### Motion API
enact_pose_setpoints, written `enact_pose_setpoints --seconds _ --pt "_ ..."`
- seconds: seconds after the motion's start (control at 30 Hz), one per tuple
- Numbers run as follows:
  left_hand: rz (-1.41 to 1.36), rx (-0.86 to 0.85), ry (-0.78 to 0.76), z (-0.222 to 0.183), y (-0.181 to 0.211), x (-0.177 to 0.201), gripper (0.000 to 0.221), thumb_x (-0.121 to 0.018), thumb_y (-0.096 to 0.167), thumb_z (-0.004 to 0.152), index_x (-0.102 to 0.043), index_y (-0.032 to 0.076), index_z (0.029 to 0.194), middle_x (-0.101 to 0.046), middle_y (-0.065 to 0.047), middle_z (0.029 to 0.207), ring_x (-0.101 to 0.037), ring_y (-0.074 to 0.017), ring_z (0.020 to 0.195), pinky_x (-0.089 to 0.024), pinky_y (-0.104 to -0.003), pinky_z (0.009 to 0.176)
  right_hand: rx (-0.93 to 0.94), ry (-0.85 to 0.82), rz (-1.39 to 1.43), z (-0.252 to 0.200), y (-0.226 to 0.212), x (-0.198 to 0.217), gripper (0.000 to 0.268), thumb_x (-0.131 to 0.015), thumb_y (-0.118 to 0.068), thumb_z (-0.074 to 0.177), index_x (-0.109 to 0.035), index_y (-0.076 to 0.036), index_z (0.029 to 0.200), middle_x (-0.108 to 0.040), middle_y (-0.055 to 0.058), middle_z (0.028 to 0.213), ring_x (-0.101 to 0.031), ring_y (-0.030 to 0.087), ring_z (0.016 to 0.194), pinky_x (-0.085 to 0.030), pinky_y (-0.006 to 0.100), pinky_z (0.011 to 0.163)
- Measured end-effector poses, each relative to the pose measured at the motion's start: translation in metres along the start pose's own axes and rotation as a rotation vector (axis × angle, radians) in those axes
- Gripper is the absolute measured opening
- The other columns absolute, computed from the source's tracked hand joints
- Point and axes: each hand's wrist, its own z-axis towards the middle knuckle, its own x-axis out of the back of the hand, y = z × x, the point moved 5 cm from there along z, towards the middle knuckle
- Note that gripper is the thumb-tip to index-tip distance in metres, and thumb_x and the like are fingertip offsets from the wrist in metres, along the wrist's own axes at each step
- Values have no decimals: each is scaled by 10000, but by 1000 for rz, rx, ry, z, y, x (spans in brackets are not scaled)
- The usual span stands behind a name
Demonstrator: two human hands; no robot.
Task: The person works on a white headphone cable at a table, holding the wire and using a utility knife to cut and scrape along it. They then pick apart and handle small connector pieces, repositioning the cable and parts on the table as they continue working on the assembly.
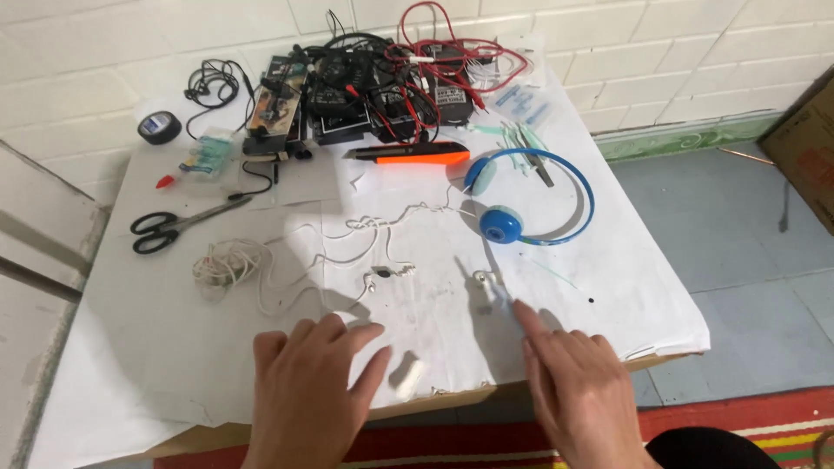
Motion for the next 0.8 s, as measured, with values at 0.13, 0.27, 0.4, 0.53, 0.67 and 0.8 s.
enact_pose_setpoints --seconds 0.13,0.27,0.4,0.53,0.67,0.8 --pt "-10 -41 72 -7 -4 9 282 -748 353 849 -754 234 1104 -668 49 905 -606 -175 817 -369 -400 864 -31 -3 5 -10 2 -2 419 -608 -68 913 -631 -51 1331 -766 75 728 -692 152 585 -582 293 644" --pt "-104 -144 -141 -2 -4 -4 366 -807 496 839 -776 228 1087 -690 46 1022 -631 -140 923 -449 -389 900 -102 -134 151 -18 -1 -18 595 -607 -251 912 -498 -80 1472 -782 171 1033 -811 253 787 -675 398 702" --pt "-201 -195 -123 4 7 -10 184 -830 323 810 -782 201 938 -721 95 923 -626 -127 851 -403 -345 861 -285 -272 192 -16 8 -11 700 -694 -303 842 -484 -238 1507 -849 79 850 -833 188 577 -691 343 554" --pt "-356 -216 20 17 19 -12 132 -872 282 739 -786 203 803 -717 106 731 -609 -100 659 -382 -306 836 -382 -208 197 -21 10 -13 379 -634 -303 879 -686 -265 1252 -850 25 726 -787 126 518 -643 286 533" --pt "-314 -173 54 20 22 -5 329 -956 377 629 -795 195 852 -744 71 766 -660 -126 723 -399 -346 866 -246 -199 158 -24 -5 -30 369 -607 -284 916 -646 -227 1279 -822 74 1011 -854 211 784 -709 367 680" --pt "-240 -136 90 17 15 -14 323 -962 430 624 -781 207 773 -691 84 742 -620 -122 731 -394 -336 855 -215 -198 183 -27 -6 -42 391 -634 -296 900 -637 -194 1277 -824 17 717 -818 127 625 -675 287 614"
